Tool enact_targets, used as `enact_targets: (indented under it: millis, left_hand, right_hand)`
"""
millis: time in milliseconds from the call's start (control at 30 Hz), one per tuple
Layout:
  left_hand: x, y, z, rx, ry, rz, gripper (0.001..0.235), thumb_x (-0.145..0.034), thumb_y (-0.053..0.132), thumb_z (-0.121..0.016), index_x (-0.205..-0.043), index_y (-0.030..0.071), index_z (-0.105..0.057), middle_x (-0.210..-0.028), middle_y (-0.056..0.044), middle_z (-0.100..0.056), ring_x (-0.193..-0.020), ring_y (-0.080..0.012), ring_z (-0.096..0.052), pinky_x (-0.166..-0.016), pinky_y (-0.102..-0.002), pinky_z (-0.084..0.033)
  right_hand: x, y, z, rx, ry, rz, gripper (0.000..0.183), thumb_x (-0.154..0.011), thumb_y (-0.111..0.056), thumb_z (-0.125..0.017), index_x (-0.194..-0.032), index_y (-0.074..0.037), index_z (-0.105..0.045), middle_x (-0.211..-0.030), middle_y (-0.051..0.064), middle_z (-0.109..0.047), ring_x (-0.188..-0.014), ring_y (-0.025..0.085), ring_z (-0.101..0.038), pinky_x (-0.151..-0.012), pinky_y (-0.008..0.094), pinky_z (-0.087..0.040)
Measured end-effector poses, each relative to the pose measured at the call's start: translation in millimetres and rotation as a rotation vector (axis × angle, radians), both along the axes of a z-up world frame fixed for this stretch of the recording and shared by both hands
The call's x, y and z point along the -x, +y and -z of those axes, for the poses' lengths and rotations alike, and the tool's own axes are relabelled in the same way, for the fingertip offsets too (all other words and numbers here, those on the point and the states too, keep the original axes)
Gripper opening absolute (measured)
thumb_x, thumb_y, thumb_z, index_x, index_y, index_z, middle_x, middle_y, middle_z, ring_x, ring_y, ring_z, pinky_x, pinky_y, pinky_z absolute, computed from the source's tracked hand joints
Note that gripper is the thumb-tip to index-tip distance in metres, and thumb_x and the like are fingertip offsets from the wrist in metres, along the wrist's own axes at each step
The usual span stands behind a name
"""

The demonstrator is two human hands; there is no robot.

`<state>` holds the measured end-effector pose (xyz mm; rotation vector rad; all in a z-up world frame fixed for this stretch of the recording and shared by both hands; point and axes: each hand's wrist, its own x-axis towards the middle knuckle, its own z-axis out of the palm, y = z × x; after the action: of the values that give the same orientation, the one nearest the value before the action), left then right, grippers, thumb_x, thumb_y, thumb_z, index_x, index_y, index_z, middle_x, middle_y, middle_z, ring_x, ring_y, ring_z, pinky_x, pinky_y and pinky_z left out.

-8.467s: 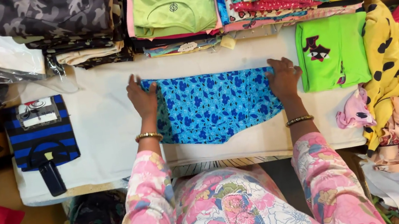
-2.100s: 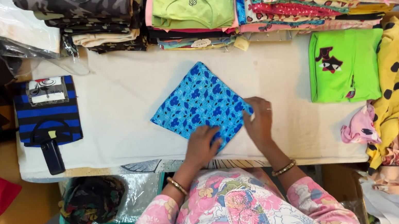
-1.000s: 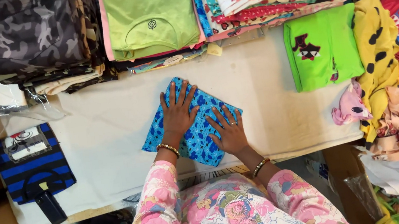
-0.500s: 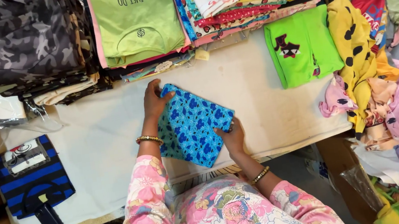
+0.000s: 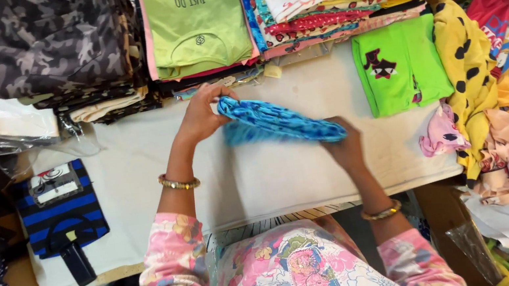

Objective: Folding various clothing items such as trousers and leggings and placing them into neat stacks.

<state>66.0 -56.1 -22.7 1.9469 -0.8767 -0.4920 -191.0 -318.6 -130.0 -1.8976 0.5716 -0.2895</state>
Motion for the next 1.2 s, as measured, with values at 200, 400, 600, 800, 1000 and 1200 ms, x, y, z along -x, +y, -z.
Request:
enact_targets:
  millis: [200,400,600,800,1000,1200]
  left_hand:
    - [58,11,-3,0.172,-0.379,-0.04,0.035,-0.06,-0.008,-0.072,-0.089,0.011,-0.065,-0.112,-0.008,-0.062,-0.113,-0.031,-0.055,-0.1,-0.041,-0.045]
    - [152,63,123,-0.208,-0.417,-0.03,0.041,-0.058,-0.01,-0.064,-0.091,0.013,-0.066,-0.127,-0.012,-0.06,-0.122,-0.0354,-0.052,-0.1,-0.051,-0.038]
    - [165,53,134,-0.197,-0.308,-0.229,0.035,-0.068,-0.009,-0.063,-0.093,0.014,-0.069,-0.125,-0.009,-0.064,-0.121,-0.0322,-0.054,-0.103,-0.05,-0.041]
    - [161,-24,151,-0.157,-0.345,-0.111,0.033,-0.088,0.012,-0.069,-0.121,0.013,-0.064,-0.138,-0.009,-0.057,-0.136,-0.0316,-0.048,-0.114,-0.054,-0.038]
    - [180,-7,167,-0.441,-0.512,0.006,0.062,-0.096,0.042,-0.063,-0.153,0.025,-0.046,-0.167,-0.004,-0.03,-0.155,-0.0304,-0.02,-0.121,-0.062,-0.017]
    - [176,49,174,-0.402,-0.353,-0.296,0.059,-0.098,0.041,-0.062,-0.15,0.016,-0.05,-0.158,-0.013,-0.041,-0.148,-0.0363,-0.032,-0.118,-0.057,-0.024]
  right_hand:
    - [12,-2,-83,0.549,-0.272,-0.061,0.036,-0.066,0.003,-0.081,-0.096,-0.005,-0.063,-0.119,0.013,-0.069,-0.117,0.034,-0.062,-0.101,0.044,-0.05]
    - [66,21,29,0.667,0.046,-0.247,0.053,-0.06,0.012,-0.062,-0.107,-0.01,-0.073,-0.137,0.019,-0.063,-0.13,0.038,-0.056,-0.105,0.047,-0.046]
    - [76,20,40,0.603,0.035,-0.167,0.048,-0.073,0.011,-0.058,-0.114,-0.009,-0.073,-0.143,0.015,-0.062,-0.14,0.039,-0.051,-0.115,0.048,-0.041]
    - [-9,47,22,0.677,0.04,-0.345,0.043,-0.088,-0.015,-0.069,-0.13,-0.012,-0.065,-0.151,0.012,-0.054,-0.147,0.035,-0.042,-0.119,0.054,-0.033]
    - [-15,23,55,0.837,0.224,-0.404,0.064,-0.092,-0.04,-0.067,-0.15,-0.022,-0.049,-0.163,0.012,-0.036,-0.151,0.034,-0.025,-0.118,0.062,-0.017]
    - [33,-7,74,0.593,0.171,-0.1,0.068,-0.092,-0.024,-0.073,-0.153,-0.019,-0.046,-0.157,0.023,-0.041,-0.14,0.039,-0.045,-0.109,0.053,-0.041]
